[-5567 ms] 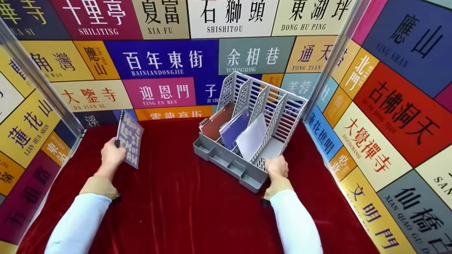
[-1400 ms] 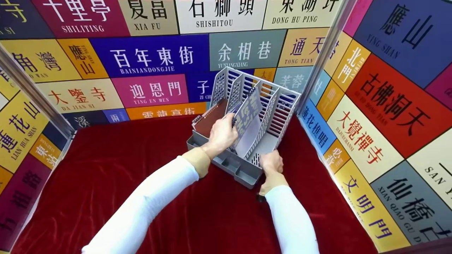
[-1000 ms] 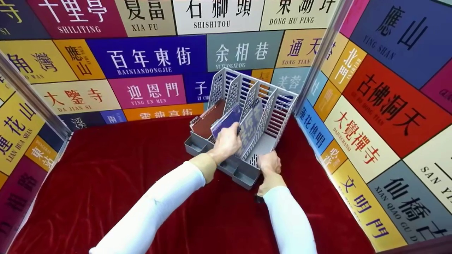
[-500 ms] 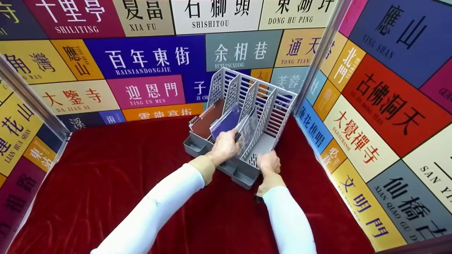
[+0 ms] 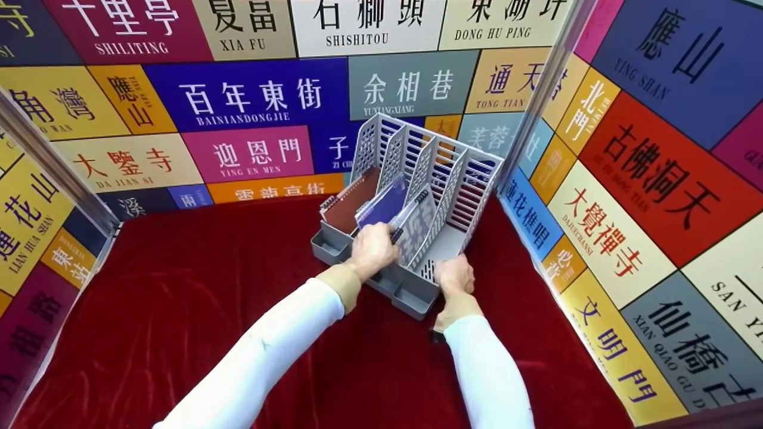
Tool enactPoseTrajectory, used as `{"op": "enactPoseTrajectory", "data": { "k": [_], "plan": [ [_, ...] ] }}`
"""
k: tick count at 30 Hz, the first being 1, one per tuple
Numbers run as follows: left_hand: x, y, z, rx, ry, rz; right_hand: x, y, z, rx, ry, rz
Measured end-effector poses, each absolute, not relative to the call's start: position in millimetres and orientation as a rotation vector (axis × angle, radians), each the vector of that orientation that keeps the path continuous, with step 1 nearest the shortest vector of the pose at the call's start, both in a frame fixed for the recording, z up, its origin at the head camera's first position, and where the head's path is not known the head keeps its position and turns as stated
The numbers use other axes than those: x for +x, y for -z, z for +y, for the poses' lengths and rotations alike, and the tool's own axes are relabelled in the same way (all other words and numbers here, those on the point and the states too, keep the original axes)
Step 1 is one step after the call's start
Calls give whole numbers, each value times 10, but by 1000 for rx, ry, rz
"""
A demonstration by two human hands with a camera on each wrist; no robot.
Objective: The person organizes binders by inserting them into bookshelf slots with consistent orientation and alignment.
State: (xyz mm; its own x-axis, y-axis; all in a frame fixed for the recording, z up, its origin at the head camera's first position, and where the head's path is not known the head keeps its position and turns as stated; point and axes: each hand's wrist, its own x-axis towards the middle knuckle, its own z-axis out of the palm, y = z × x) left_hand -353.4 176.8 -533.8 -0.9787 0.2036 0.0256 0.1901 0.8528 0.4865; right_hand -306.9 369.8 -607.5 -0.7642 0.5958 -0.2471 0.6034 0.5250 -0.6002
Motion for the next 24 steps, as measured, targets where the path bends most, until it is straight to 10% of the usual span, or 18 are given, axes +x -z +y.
{"op": "enactPoseTrajectory", "data": {
  "k": [24],
  "plan": [
    [-3568, 5422, 1728, 104, -1259, 2945, -3070, 6078, 3686, 1076, 1104, 2732]
  ]
}}
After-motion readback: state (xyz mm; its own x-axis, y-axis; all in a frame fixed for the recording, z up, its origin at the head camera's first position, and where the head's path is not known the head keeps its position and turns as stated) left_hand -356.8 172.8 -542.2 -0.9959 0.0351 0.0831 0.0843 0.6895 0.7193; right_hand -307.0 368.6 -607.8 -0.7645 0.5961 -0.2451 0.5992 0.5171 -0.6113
